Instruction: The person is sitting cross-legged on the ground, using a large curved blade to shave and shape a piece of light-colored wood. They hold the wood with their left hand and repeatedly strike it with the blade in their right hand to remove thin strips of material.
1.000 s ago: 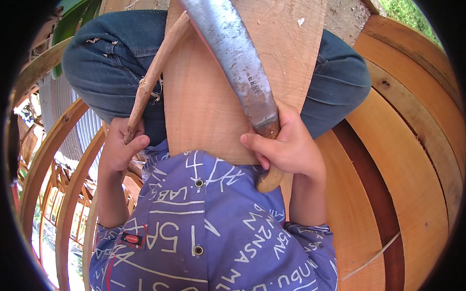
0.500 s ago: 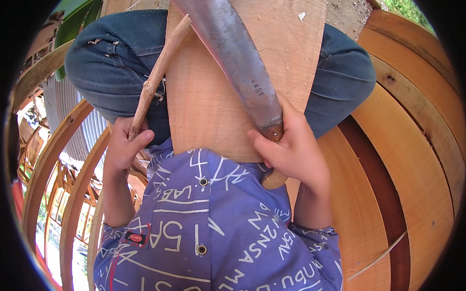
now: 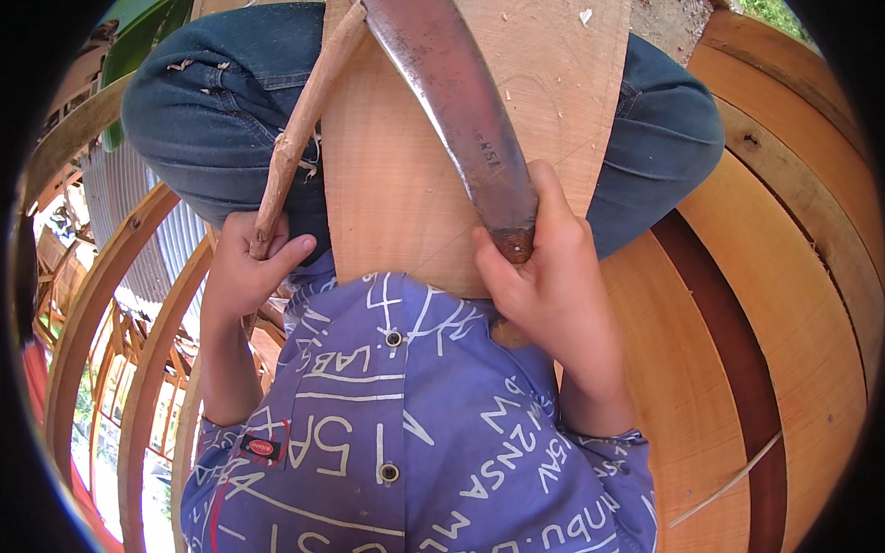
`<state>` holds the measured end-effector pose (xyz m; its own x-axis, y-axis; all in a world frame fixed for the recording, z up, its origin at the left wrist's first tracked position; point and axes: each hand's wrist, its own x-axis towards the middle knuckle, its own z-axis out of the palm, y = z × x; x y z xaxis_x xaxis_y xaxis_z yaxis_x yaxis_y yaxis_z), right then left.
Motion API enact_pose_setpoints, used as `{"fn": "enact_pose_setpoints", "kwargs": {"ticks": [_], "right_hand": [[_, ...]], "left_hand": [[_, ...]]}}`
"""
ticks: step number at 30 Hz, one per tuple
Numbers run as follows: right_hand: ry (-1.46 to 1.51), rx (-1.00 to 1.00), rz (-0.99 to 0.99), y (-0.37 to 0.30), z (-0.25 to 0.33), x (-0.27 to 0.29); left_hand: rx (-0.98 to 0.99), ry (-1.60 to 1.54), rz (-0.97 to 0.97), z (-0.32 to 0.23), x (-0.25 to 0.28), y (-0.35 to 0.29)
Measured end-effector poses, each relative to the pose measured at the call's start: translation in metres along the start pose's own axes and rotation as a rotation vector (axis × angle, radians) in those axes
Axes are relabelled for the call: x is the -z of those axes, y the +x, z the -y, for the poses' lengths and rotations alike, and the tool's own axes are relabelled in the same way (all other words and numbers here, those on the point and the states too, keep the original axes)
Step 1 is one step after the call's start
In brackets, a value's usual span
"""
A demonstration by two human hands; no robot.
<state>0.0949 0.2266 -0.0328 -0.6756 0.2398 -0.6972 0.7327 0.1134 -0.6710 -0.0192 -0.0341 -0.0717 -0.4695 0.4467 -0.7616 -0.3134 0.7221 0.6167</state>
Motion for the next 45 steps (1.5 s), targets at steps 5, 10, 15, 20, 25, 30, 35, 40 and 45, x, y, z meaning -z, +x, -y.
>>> {"fn": "enact_pose_setpoints", "kwargs": {"ticks": [5, 10, 15, 20, 25, 30, 35, 40, 45], "right_hand": [[0.355, -0.135, 0.247, 0.011, 0.005, 0.009], [0.447, -0.172, 0.297, 0.013, -0.001, 0.009], [0.605, -0.23, 0.334, 0.011, -0.002, 0.005], [0.867, -0.322, 0.398, 0.004, 0.0, -0.004], [1.031, -0.333, 0.494, 0.006, -0.004, -0.01], [1.202, -0.268, 0.659, 0.008, -0.015, -0.018], [1.339, -0.226, 0.809, 0.013, -0.027, -0.026], [1.49, -0.178, 0.935, 0.013, -0.031, -0.036], [1.221, -0.264, 0.726, 0.009, -0.01, -0.024]], "left_hand": [[0.0, 0.002, -0.019, 0.002, -0.001, 0.0], [-0.003, -0.03, -0.023, 0.002, -0.002, 0.0], [-0.008, -0.059, 0.01, 0.007, 0.002, -0.001], [0.022, -0.112, 0.062, 0.005, 0.007, -0.001], [0.033, -0.15, 0.101, 0.007, 0.01, -0.001], [-0.034, -0.164, 0.161, 0.012, 0.015, 0.002], [-0.042, -0.18, 0.213, 0.009, 0.02, 0.005], [-0.03, -0.174, 0.246, 0.008, 0.026, 0.004], [-0.009, -0.198, 0.171, 0.005, 0.018, 0.002]]}}
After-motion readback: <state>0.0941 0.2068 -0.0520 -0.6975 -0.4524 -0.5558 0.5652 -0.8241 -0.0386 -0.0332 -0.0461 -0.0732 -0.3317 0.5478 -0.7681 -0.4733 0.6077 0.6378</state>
